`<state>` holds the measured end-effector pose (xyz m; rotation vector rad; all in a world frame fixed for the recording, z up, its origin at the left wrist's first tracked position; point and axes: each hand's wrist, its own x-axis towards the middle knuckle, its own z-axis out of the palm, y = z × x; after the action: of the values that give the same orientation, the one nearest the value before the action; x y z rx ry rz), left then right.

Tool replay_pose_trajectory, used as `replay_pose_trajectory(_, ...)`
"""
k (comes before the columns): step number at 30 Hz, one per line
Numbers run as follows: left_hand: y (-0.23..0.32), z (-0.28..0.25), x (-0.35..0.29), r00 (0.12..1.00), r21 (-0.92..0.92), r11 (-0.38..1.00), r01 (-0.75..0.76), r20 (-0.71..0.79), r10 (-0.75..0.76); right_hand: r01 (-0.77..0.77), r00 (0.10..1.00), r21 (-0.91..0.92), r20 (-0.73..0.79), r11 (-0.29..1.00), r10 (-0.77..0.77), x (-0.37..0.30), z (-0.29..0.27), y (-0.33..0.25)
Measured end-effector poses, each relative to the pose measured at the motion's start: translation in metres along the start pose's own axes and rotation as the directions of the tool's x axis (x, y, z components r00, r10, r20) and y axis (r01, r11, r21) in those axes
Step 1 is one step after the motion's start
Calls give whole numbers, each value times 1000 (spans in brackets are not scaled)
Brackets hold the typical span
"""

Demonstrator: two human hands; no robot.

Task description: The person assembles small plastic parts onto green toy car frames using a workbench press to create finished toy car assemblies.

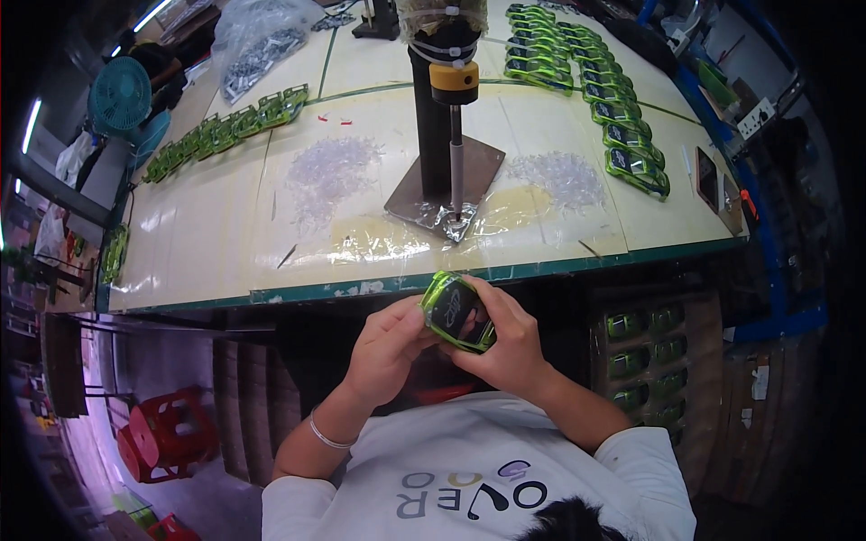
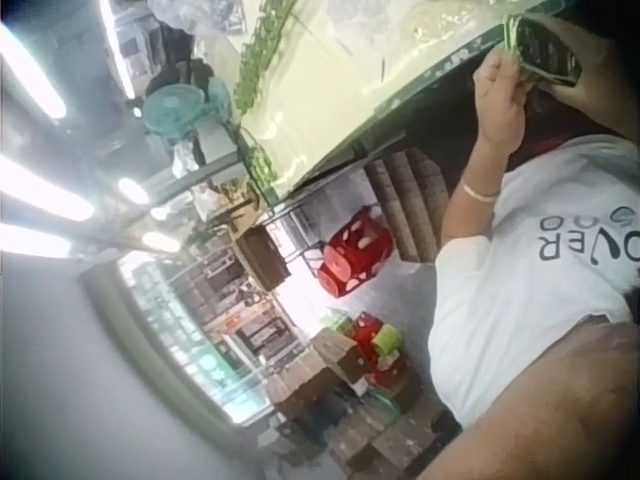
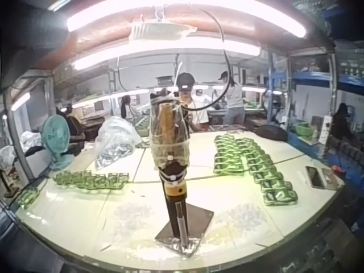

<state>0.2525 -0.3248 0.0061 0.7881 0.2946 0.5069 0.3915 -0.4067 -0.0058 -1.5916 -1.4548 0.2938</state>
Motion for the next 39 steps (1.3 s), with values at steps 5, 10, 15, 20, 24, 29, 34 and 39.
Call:
replay_pose_trajectory(5,2,-2,0,999,57,997,48,8,-48,23,1000,-47,-17,999,-24,-1,3,2)
replay_pose_trajectory(10,-1,-8,1,995,59,994,94,20,-96,71,997,-129,39,989,-67,-1,-1,3)
replay_pose_trajectory(15,-10,-7,3,996,60,995,78,-35,-76,51,998,-150,46,987,-44,-3,-1,7)
replay_pose_trajectory(20,-9,-4,8,996,5,998,70,-47,-70,-19,998,-73,52,997,22,-1,1,7)
replay_pose_trajectory(24,-15,-7,7,991,318,946,-58,-100,95,-105,993,51,60,993,102,-1,-8,2)
replay_pose_trajectory(29,1,-9,3,777,860,245,-447,238,583,-68,995,32,71,997,66,-1,-14,3)
replay_pose_trajectory(34,11,-10,2,759,882,87,-463,343,554,-43,996,19,81,999,41,-1,-13,2)
replay_pose_trajectory(39,21,-6,3,703,846,-136,-516,509,497,-39,994,14,106,999,37,-1,-14,0)
